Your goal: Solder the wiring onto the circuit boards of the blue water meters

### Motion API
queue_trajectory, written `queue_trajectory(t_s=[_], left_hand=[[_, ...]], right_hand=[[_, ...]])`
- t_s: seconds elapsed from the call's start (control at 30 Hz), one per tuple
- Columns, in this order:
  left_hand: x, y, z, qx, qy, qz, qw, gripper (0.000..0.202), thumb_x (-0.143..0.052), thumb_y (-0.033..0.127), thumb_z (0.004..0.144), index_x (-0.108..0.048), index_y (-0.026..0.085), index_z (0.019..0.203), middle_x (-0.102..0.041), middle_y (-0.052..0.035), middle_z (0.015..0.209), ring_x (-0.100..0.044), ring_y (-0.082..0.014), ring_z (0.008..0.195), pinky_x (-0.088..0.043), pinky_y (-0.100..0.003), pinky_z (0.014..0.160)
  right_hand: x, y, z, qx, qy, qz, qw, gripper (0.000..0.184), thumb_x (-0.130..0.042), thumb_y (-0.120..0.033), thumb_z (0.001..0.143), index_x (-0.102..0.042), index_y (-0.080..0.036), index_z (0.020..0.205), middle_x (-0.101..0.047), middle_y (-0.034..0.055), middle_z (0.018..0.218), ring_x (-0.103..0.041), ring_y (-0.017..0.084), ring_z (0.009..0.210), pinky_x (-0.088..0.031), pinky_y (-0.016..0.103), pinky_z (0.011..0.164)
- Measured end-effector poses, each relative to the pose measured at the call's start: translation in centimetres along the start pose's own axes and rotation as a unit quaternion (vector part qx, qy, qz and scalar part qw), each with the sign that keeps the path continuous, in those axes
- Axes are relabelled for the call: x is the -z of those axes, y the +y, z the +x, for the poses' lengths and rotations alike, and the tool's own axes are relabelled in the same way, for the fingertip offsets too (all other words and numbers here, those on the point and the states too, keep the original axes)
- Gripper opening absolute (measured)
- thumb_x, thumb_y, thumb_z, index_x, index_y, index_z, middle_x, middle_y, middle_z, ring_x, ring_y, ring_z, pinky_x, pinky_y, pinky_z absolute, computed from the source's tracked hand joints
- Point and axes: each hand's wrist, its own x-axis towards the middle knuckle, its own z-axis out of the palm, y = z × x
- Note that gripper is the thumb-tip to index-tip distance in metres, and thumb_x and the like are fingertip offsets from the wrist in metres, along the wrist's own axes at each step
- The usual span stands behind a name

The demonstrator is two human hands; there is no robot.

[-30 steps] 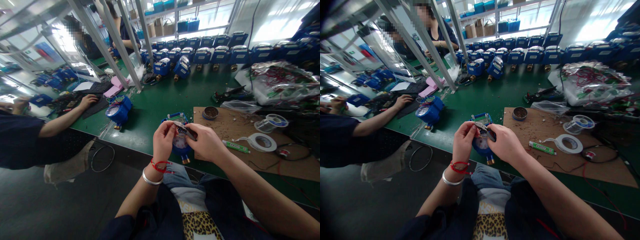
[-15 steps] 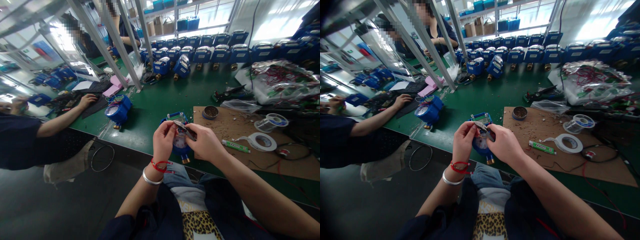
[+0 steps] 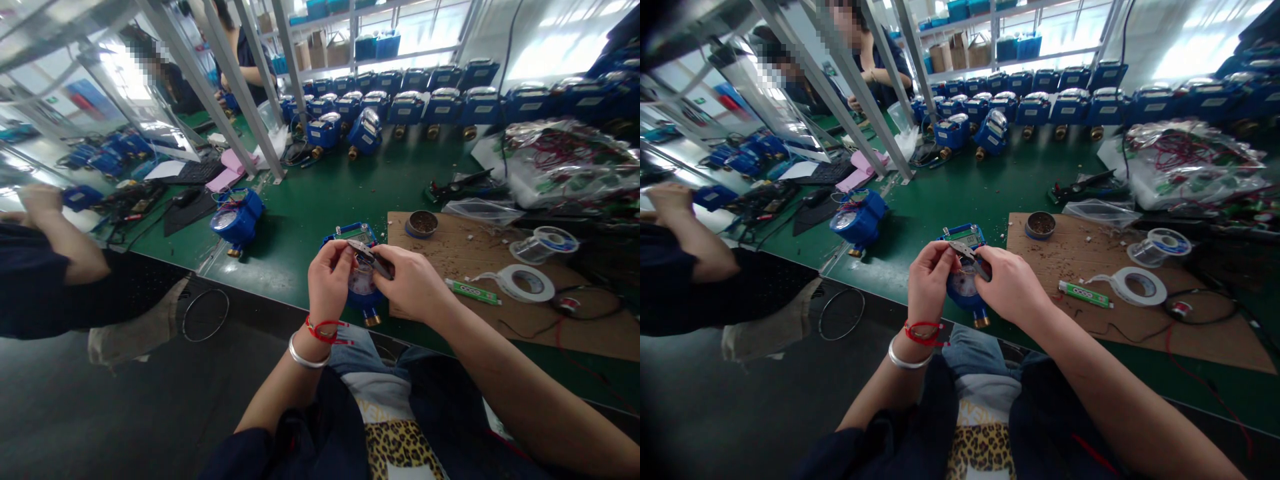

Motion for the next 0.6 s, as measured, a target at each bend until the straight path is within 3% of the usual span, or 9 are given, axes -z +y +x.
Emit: queue_trajectory(t_s=[0.6], left_hand=[[0.10,-0.03,0.10,-0.016,-0.007,0.029,0.999,0.014,-0.053,0.030,0.093,-0.060,0.018,0.090,-0.055,0.0012,0.068,-0.051,-0.0115,0.063,-0.042,-0.022,0.062]], right_hand=[[-0.28,0.16,-0.03,-0.003,0.014,0.035,0.999,0.027,-0.053,-0.018,0.074,-0.067,-0.018,0.097,-0.069,0.0054,0.089,-0.061,0.019,0.076,-0.042,0.028,0.070]])
